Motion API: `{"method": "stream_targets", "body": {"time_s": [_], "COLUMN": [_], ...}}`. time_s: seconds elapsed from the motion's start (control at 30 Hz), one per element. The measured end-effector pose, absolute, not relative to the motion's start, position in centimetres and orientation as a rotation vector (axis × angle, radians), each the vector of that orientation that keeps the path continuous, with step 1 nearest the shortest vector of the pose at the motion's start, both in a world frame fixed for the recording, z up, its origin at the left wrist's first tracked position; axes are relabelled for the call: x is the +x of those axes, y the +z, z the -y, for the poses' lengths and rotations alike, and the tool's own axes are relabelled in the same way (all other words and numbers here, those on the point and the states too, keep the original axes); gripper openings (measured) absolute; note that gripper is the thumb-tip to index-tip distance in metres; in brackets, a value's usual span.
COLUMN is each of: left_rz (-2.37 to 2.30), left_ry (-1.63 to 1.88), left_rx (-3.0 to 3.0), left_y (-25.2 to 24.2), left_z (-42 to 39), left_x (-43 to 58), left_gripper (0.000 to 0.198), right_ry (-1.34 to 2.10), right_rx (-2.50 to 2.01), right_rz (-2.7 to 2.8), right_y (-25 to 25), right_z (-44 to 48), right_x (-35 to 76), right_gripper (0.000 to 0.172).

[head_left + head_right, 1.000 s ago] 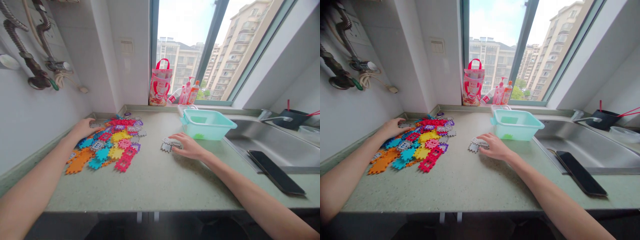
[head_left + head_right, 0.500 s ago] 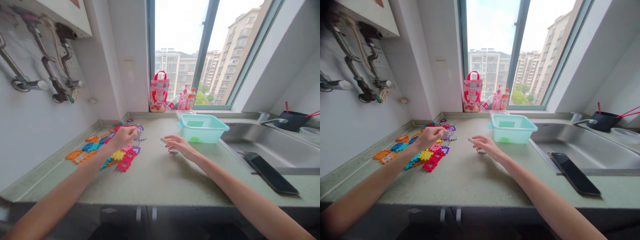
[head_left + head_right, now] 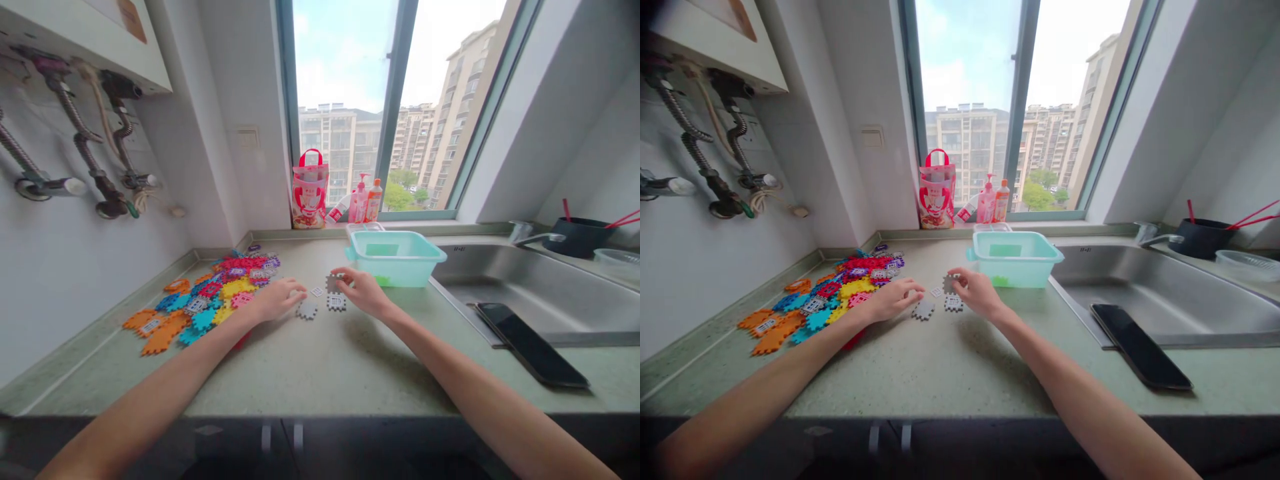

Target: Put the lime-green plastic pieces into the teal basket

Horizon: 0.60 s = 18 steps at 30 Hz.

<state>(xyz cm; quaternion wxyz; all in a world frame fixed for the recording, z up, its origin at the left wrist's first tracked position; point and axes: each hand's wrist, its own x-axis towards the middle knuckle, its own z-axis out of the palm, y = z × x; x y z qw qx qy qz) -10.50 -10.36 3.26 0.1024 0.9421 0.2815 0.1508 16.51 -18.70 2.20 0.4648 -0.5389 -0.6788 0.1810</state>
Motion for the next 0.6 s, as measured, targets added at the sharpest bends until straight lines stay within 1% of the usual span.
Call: {"method": "stream_targets", "body": {"time_s": [0.03, 0.1, 0.17, 0.23, 0.33, 0.43, 0.6], "left_rz": [-0.846, -0.792, -0.668, -0.572, -0.536, -0.547, -0.587], "left_ry": [0.471, 0.503, 0.475, 0.36, 0.238, 0.298, 0.351], "left_rx": [2.791, 2.835, 2.909, 2.966, 3.02, 3.053, 3.106], "left_y": [3.3, 3.3, 3.1, 2.6, 2.0, 1.9, 2.1], "left_z": [10.3, 10.2, 10.1, 10.1, 10.4, 11.2, 12.4], "left_x": [-10.7, -10.7, -10.2, -9.7, -9.2, -9.3, -9.5], "left_gripper": [0.044, 0.046, 0.049, 0.051, 0.051, 0.05, 0.057], "right_ry": [0.342, 0.256, 0.248, 0.261, 0.327, 0.355, 0.278], "right_rx": [-1.361, -1.407, -1.405, -1.373, -1.348, -1.371, -1.419], "right_rz": [1.725, 1.798, 1.837, 1.854, 1.87, 1.896, 2.093], "right_y": [2.0, 1.7, 1.4, 1.1, 1.0, 1.1, 1.1], "right_z": [18.7, 18.5, 18.3, 18.1, 18.0, 18.0, 18.4], "right_x": [16.7, 16.8, 16.8, 16.9, 17.1, 17.5, 17.9], "right_gripper": [0.028, 0.028, 0.029, 0.029, 0.03, 0.031, 0.027]}}
